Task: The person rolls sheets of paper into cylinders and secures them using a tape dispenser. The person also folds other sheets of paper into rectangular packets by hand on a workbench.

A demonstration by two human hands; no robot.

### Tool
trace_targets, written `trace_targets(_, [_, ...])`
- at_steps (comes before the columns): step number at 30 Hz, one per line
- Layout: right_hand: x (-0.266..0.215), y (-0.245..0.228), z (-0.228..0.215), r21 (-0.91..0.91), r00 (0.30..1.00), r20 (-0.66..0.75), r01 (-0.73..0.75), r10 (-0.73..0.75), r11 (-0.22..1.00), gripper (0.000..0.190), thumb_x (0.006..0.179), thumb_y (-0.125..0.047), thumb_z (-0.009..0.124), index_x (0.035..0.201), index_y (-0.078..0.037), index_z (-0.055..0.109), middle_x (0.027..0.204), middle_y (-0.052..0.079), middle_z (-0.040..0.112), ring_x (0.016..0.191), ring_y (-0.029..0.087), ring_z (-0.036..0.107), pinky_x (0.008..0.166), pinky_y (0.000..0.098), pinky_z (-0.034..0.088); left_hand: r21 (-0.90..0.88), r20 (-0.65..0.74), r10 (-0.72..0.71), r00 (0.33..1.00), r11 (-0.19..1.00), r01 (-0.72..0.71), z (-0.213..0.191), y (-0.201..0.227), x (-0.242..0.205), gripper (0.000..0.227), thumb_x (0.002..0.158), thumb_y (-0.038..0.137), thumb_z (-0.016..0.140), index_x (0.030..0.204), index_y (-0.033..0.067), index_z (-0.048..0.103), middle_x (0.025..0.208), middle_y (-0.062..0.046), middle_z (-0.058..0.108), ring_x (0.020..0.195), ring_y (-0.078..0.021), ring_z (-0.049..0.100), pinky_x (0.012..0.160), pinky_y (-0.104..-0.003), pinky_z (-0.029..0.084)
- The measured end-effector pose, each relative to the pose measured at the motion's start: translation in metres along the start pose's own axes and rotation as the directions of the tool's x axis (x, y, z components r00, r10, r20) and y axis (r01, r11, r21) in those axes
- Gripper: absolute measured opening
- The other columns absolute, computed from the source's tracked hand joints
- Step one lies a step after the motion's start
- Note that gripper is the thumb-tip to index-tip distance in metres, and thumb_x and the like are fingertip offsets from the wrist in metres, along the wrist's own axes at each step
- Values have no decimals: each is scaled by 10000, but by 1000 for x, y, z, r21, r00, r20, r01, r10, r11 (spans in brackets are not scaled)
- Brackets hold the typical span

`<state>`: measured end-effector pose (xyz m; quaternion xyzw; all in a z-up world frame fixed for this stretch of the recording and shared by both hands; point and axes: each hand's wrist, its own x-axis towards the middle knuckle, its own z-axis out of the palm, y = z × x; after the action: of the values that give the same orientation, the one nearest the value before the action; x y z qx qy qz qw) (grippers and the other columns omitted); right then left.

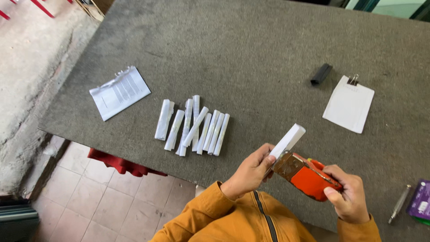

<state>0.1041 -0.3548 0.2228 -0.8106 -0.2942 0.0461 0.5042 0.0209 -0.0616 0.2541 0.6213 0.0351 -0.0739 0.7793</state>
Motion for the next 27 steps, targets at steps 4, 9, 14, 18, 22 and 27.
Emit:
trace_targets(4, [1, 9, 5, -18, 997, 60, -49, 50, 999, 669, 934, -667, 510, 1066, -90, 821, 713, -16, 617, 601, 137, 464, 586, 293, 374, -95, 10, -130, 991, 987, 130, -7, -6, -1, 188, 1241, 266, 414, 1210, 146, 555, 808, -27, 522, 609, -97, 474, 481, -229, 329])
trace_targets(9, [5, 8, 20, 19, 993, 78, -94, 92, 995, 373, 926, -431, 547, 834, -98, 688, 635, -29, 498, 560, 141, 399, 542, 311, 343, -264, -20, -225, 974, 941, 211, -18, -23, 0, 163, 1227, 247, 431, 1164, 160, 554, 829, -12, 511, 630, -93, 441, 513, -211, 285])
trace_targets(14, [5, 21, 35, -101, 986, 67, -146, 153, 984, 584, 885, -693, 626, 846, -121, 739, 601, -18, 576, 539, 128, 460, 530, 289, 379, -250, -112, -298, 948, 932, 263, -26, -28, 3, 145, 1222, 161, 454, 1202, 102, 585, 864, -48, 626, 604, -116, 514, 473, -228, 378])
trace_targets(18, [-4, 40, 45, -288, 999, -30, 2, -11, 958, 601, 878, -654, 653, 1085, -103, 774, 884, 75, 738, 680, 208, 658, 676, 347, 530, -184, -215, -198, 956, 970, 160, -32, -36, 3, 153, 1188, 205, 512, 1188, 88, 611, 847, -33, 553, 603, -116, 504, 489, -242, 363])
trace_targets(22, [-4, 43, 46, -175, 997, 6, -74, 77, 982, 554, 913, -662, 615, 860, -117, 695, 670, 6, 551, 569, 164, 436, 565, 317, 376, -158, -220, -147, 964, 981, 113, -45, -40, 1, 175, 1180, 212, 506, 1260, 84, 597, 831, -17, 600, 593, -71, 481, 460, -202, 347])
trace_targets(27, [-1, 36, 46, -127, 990, 68, -116, 126, 985, 556, 924, -647, 624, 797, -107, 646, 644, 2, 525, 567, 162, 424, 561, 315, 354, -319, -109, -317, 942, 909, 269, -39, -24, -5, 120, 1181, 305, 465, 1174, 191, 501, 869, -35, 503, 602, -81, 393, 463, -191, 263])
